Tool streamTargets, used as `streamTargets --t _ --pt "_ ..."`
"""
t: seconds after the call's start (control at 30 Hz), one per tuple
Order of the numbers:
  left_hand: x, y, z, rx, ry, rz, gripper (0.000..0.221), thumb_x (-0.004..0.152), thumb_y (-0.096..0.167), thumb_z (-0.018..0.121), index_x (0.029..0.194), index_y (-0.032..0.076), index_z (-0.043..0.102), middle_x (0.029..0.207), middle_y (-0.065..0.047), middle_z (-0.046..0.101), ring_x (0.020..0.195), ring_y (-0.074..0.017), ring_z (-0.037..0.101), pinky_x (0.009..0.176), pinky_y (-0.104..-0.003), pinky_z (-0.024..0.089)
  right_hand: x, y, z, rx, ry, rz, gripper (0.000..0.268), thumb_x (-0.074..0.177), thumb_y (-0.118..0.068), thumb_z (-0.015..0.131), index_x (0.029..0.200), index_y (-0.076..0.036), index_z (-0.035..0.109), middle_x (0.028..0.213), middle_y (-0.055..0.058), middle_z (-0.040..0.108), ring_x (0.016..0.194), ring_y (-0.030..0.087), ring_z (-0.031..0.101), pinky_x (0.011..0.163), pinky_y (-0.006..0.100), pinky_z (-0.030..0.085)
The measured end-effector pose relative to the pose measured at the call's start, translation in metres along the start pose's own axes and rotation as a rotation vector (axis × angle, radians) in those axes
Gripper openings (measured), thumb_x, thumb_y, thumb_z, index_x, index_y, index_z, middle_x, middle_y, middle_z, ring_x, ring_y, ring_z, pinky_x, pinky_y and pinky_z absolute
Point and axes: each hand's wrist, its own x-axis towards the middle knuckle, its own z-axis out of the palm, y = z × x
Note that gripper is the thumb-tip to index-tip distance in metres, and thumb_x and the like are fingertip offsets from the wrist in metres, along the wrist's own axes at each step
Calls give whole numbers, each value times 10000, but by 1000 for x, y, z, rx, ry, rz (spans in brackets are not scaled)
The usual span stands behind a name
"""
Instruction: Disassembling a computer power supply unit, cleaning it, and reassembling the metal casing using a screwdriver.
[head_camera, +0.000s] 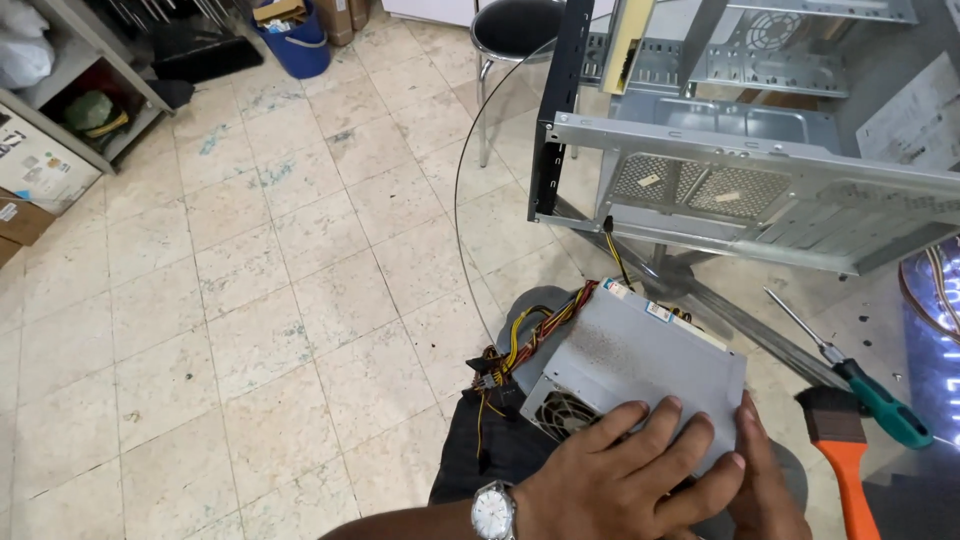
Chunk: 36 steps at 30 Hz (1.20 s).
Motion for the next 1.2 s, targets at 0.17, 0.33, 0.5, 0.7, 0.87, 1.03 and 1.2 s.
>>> streamTargets --t 0.17,0.33,0.5,0.7,0.87,1.03,1.2 --pt "19 -10 5 63 120 22 344 1182 146 348 1295 79 666 1224 -195 702 1126 -368 687 998 -453 537 4 20 12 510 177 230 757 875 12 388 1609 -153 300 1716 -5 339 1540 192 371 1188 433 331" --pt "33 -26 -9 -62 78 -66 535 876 3 590 1409 41 559 1316 -245 661 1194 -426 645 989 -567 442 14 43 -4 416 -62 -478 1171 626 -127 808 1617 -78 186 1747 230 200 1569 381 319 1084 424 395" --pt "31 -16 -16 116 278 -40 302 1120 218 420 1219 171 702 1199 -125 763 1044 -304 755 866 -463 514 42 40 -26 1168 -704 -445 1007 1188 -290 966 1654 -57 104 1704 215 70 1493 453 340 1080 613 500" --pt "22 -12 -26 -30 116 162 278 1177 97 412 1261 41 671 1222 -256 748 1103 -432 757 978 -485 559 25 -41 -1 1340 -818 -41 645 1169 -438 586 1522 56 370 1525 265 497 1394 423 500 1112 476 432" --pt "5 -21 -14 295 -70 440 264 1096 118 464 1323 167 589 1240 34 603 1229 -75 614 1193 -337 489 24 3 7 244 168 235 254 970 -360 588 1184 -224 602 1144 -111 457 994 -29 513 890 149 394" --pt "-16 -27 -52 -168 -329 275 423 1144 -3 518 1564 27 484 1597 -95 464 1519 -149 440 1348 -557 425 44 -53 21 1149 16 1031 548 821 -726 723 1182 -315 688 939 -194 623 844 -222 576 768 -38 452" --pt "-10 -48 -85 -684 237 -769 745 914 688 532 1261 38 638 1153 -98 701 1046 -203 686 873 -334 538 62 -28 11 572 140 901 769 764 -459 657 1462 -200 462 1354 41 526 1241 174 480 1076 330 368"
